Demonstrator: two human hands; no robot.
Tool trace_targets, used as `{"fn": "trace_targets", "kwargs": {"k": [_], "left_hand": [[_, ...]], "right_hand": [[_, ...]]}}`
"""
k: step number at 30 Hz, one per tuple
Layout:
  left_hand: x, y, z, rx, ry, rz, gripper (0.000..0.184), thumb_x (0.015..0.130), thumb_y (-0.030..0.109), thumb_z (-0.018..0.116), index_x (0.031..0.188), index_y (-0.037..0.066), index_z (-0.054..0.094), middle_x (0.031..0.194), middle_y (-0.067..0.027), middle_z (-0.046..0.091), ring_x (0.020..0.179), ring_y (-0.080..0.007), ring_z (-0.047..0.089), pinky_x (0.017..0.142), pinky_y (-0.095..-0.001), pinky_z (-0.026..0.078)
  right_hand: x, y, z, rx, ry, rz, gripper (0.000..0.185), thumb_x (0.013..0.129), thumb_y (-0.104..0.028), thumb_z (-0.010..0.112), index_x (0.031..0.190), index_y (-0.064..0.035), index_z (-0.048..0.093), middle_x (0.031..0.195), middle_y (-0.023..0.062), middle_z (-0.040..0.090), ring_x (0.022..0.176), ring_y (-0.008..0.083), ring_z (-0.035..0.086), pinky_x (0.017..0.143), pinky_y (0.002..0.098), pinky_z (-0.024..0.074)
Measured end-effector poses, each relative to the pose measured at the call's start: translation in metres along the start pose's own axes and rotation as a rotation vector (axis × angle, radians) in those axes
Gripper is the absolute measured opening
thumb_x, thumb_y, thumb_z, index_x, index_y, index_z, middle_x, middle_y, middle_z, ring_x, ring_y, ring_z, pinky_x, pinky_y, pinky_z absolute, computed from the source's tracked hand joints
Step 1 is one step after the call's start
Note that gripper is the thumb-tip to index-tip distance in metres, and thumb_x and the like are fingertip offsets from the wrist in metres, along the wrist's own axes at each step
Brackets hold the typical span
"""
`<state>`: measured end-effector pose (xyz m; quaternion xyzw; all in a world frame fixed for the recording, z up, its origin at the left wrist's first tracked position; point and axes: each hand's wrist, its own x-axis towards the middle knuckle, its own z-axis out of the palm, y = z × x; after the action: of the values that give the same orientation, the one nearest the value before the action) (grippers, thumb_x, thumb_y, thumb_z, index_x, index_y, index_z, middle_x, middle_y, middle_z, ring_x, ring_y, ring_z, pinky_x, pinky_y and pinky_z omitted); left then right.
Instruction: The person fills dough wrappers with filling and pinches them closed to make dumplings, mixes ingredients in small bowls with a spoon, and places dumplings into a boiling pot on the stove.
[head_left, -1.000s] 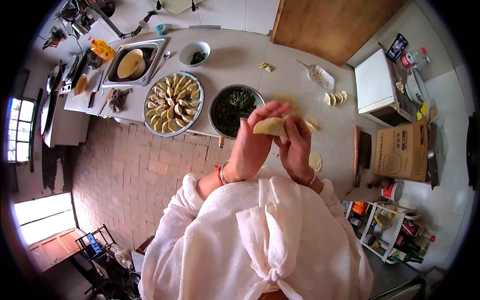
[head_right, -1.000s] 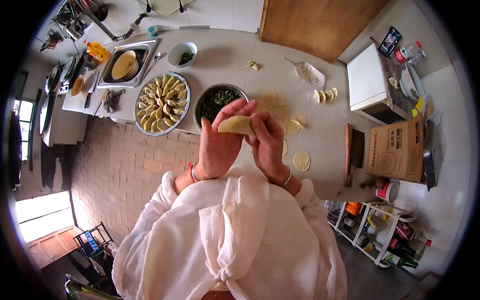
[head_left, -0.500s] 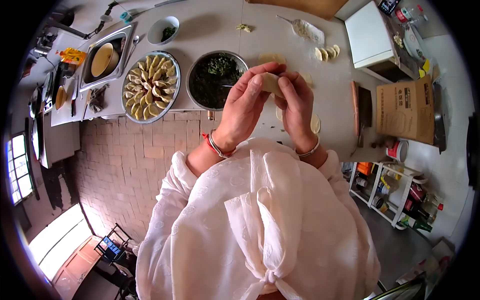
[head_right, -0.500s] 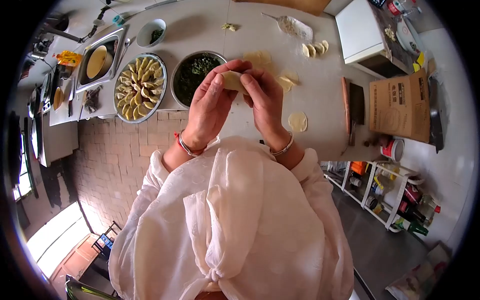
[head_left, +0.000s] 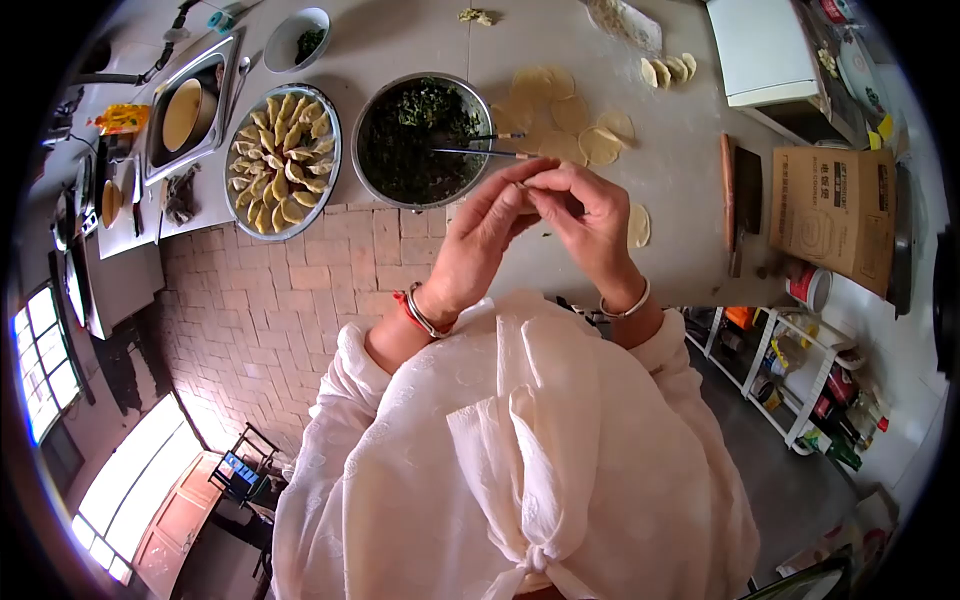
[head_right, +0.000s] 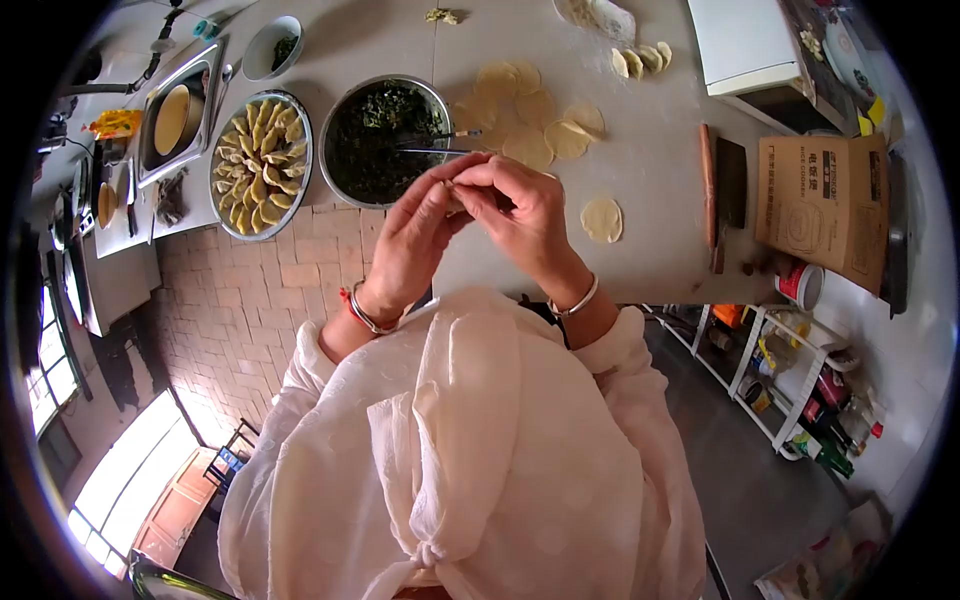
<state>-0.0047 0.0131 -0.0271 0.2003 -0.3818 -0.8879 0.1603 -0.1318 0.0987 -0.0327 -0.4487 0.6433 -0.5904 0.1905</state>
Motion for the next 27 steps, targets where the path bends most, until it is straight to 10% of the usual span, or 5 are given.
{"fn": "trace_targets", "kwargs": {"k": [11, 20, 27], "left_hand": [[0.007, -0.016, 0.025, -0.01, 0.036, 0.147, 0.037, 0.106, 0.024, 0.037, 0.127, -0.003, 0.051, 0.122, -0.013, 0.058, 0.114, -0.0193, 0.057, 0.1, -0.0328, 0.046], [-0.004, -0.007, 0.031, -0.093, -0.209, 0.032, 0.04, 0.102, 0.024, 0.045, 0.134, 0.0, 0.048, 0.136, -0.0122, 0.049, 0.128, -0.0245, 0.047, 0.109, -0.0406, 0.035], [-0.011, -0.004, 0.039, -0.148, -0.329, 0.138, 0.03, 0.102, 0.02, 0.046, 0.122, 0.0, 0.056, 0.123, -0.0103, 0.058, 0.118, -0.025, 0.054, 0.104, -0.0401, 0.04]], "right_hand": [[-0.003, 0.002, -0.003, -0.097, 0.303, -0.029, 0.028, 0.084, -0.009, 0.073, 0.109, -0.0029, 0.061, 0.089, 0.0036, 0.061, 0.078, 0.0146, 0.059, 0.071, 0.0274, 0.0478], [-0.009, -0.028, -0.031, 0.676, -0.147, 0.323, 0.011, 0.089, -0.01, 0.067, 0.096, -0.0044, 0.072, 0.114, 0.0101, 0.068, 0.122, 0.0206, 0.052, 0.109, 0.0369, 0.0362], [-0.022, -0.046, -0.022, 0.64, -0.094, 0.142, 0.016, 0.094, -0.002, 0.057, 0.109, 0.0005, 0.064, 0.114, 0.0093, 0.064, 0.112, 0.0185, 0.058, 0.098, 0.0316, 0.0439]]}}
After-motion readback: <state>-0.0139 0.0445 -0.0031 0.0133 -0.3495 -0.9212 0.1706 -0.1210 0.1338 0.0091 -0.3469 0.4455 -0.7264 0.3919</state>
